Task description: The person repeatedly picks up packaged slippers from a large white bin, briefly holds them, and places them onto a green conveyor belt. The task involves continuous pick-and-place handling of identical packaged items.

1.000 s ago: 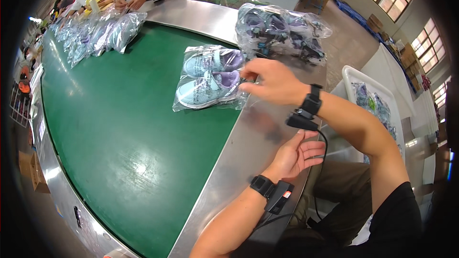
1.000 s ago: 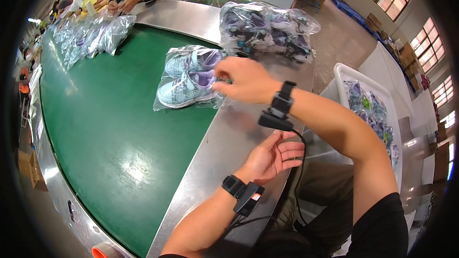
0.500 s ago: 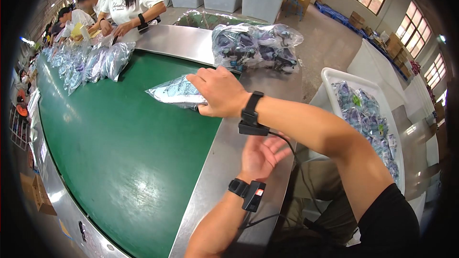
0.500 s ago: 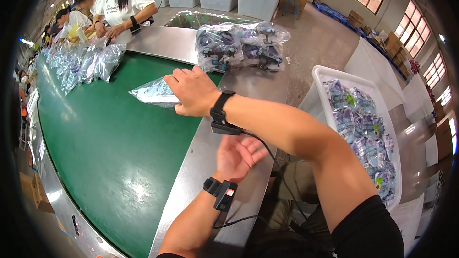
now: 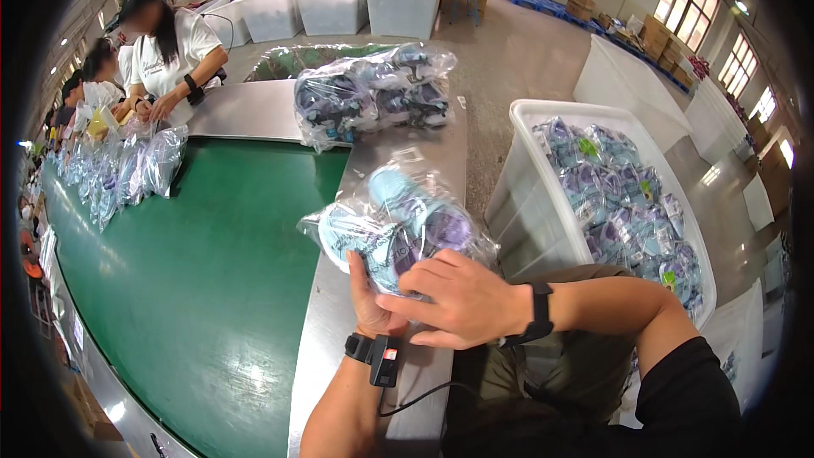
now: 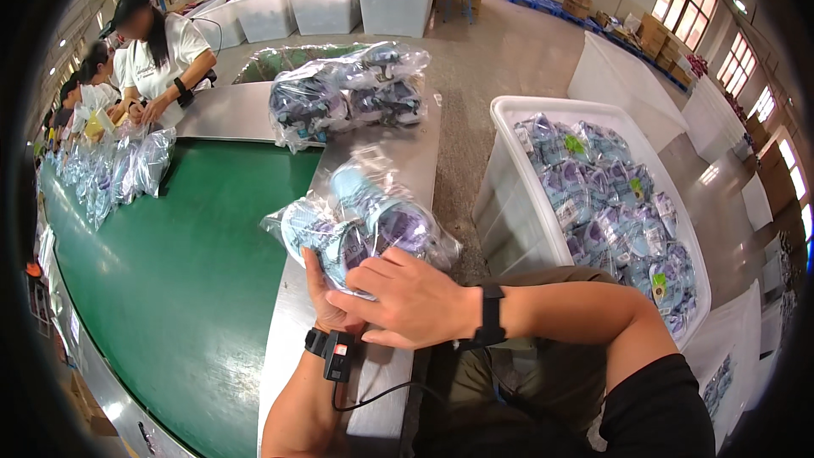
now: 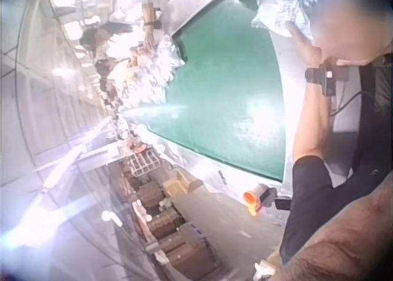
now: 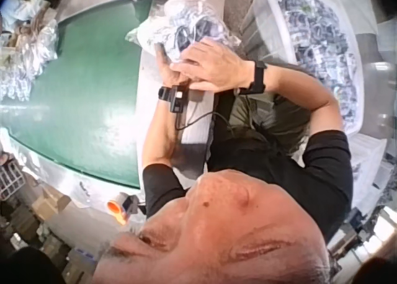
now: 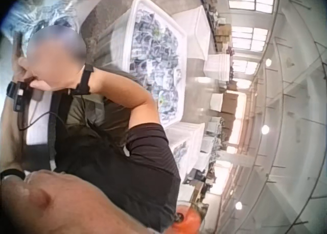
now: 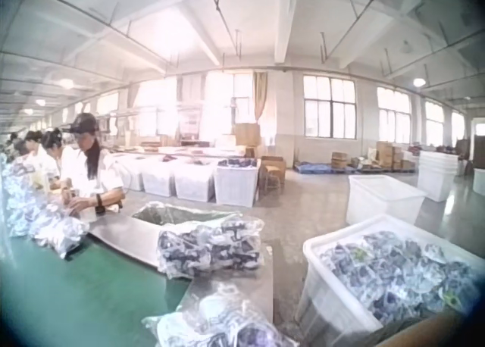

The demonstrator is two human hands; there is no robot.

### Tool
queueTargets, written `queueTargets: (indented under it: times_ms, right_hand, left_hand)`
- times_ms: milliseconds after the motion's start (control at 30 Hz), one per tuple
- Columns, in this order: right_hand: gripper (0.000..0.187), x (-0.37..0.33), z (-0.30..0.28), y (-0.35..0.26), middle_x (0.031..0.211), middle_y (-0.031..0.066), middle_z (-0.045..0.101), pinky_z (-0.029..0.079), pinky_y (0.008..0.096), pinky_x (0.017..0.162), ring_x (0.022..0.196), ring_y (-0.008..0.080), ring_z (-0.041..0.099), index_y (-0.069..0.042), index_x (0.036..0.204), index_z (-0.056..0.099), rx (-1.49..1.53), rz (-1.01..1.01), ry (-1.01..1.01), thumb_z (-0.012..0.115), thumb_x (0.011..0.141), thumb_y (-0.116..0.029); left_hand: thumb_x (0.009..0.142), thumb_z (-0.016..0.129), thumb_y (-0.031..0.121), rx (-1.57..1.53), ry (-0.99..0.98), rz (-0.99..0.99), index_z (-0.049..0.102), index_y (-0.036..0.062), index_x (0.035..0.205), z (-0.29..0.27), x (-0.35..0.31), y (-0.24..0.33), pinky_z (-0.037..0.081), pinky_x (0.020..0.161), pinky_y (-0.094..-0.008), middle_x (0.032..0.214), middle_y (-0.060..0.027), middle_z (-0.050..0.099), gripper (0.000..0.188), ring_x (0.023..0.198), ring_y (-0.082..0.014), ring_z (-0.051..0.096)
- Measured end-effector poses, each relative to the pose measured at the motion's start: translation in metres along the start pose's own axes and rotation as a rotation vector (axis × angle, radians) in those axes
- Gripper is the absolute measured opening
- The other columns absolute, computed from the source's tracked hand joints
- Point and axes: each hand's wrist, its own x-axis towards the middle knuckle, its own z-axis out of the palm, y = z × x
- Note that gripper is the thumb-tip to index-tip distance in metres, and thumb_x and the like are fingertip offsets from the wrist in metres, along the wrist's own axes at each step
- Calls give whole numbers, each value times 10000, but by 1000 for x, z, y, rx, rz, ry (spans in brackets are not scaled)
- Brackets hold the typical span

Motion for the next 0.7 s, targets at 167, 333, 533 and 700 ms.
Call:
queueTargets:
  times_ms: [167, 333, 533, 700]
  right_hand:
    - [579, -45, -35, 39, 1194, 139, 592, 482, 417, 943, 1100, 317, 590, -63, 1322, 592, 108, 430, 266, 771, 839, -330]
    - [574, -85, -12, 56, 1315, 78, 576, 442, 354, 1039, 1226, 158, 531, 2, 1440, 453, 1377, 1029, 137, 599, 1042, -386]
    - [553, -82, -17, 46, 1277, 96, 615, 474, 311, 982, 1136, 136, 579, 32, 1420, 455, 1258, 797, 137, 649, 1022, -298]
    - [657, -87, -20, 43, 1188, 149, 648, 512, 327, 924, 1074, 157, 619, 46, 1434, 432, 1046, 686, 127, 726, 963, -306]
  left_hand:
    - [1007, 447, 613, -95, 38, -72, 457, 32, 1477, 1, -4, -7, 452, 1106, -521, 1423, -171, 568, 747, 1286, -349, 566]
    - [1021, 463, 551, -46, 117, -47, 518, 85, 1436, 0, -3, -7, 475, 1072, -529, 1408, -147, 578, 627, 1253, -346, 586]
    - [1022, 429, 578, 271, 72, 58, 468, 95, 1481, 18, -8, -10, 478, 1074, -519, 1433, -149, 552, 668, 1264, -335, 574]
    - [1021, 430, 581, 260, 78, 20, 467, 93, 1480, 15, -8, -11, 484, 1066, -517, 1429, -150, 554, 670, 1260, -335, 576]
